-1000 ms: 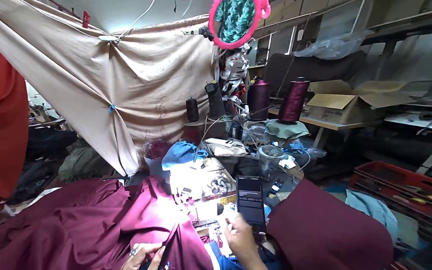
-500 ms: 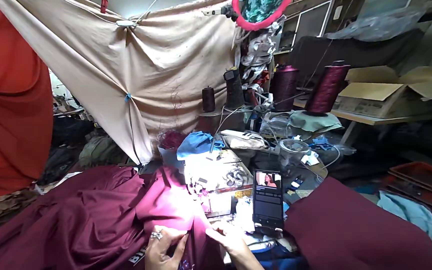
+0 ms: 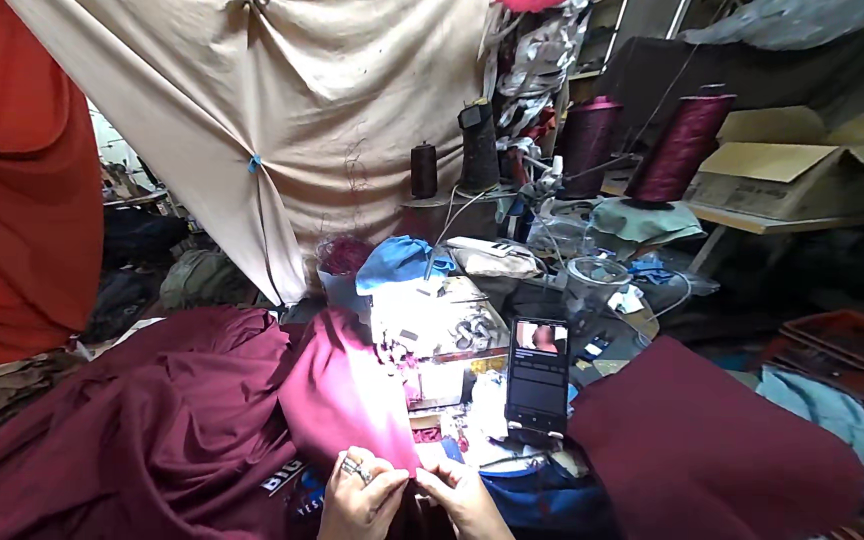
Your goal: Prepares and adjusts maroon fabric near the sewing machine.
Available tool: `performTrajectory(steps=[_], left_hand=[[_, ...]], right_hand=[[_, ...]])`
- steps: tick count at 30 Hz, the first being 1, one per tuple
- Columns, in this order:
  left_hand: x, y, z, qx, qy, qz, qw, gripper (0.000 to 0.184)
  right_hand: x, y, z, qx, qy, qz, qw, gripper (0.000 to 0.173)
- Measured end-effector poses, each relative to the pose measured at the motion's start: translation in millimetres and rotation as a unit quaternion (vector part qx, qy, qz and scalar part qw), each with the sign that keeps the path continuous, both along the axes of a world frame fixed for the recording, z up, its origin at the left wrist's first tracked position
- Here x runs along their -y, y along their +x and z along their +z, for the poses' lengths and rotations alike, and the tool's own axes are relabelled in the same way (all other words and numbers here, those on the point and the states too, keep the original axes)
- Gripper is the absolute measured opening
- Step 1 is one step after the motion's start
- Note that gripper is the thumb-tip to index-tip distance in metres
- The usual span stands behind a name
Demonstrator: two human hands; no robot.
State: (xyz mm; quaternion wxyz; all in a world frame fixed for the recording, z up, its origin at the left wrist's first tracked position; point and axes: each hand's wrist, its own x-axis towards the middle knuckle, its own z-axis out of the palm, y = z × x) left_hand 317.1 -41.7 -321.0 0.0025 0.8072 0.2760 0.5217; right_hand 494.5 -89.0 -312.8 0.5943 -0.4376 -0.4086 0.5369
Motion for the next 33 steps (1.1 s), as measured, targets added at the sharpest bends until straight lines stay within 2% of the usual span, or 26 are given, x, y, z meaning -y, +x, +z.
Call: performTrajectory(steps=[9, 17, 18, 21, 22, 26, 27, 30, 33], left_hand=[[-4, -1, -4, -0.019, 0.033, -0.032, 0.999, 0.009], [0, -3, 1, -0.027, 0.042, -0.056, 0.997, 0.01], [-1, -2, 0, -0.022, 0.049, -0.045, 0.998, 0.014], [-14, -1, 2, -0.069, 0.094, 0.07, 0.991, 0.053], [-21, -1, 4, -0.083, 0.108, 0.101, 0.986, 0.057], [-43, 1, 18, -0.135, 0.144, 0.167, 0.966, 0.029], [-44, 3, 22, -0.147, 0.133, 0.176, 0.964, 0.029], [-47, 8, 28, -0.181, 0.083, 0.191, 0.961, 0.05], [-48, 10, 27, -0.213, 0.052, 0.198, 0.955, 0.06]], right_hand=[[3, 2, 4, 0.013, -0.003, 0.01, 1.0, 0.014], [2, -2, 7, 0.018, 0.013, 0.001, 1.0, 0.013], [2, -2, 10, 0.019, 0.017, -0.001, 1.0, 0.014], [1, -4, 19, 0.017, 0.04, -0.01, 0.999, 0.012], [0, -6, 21, 0.019, 0.045, -0.019, 0.999, 0.011], [-3, -14, 0, 0.084, 0.055, -0.039, 0.994, 0.013], [-3, -17, -7, 0.105, 0.046, -0.044, 0.992, 0.015], [-2, -22, -18, 0.138, 0.028, -0.046, 0.989, 0.014], [-1, -23, -19, 0.141, 0.028, -0.049, 0.988, 0.014]])
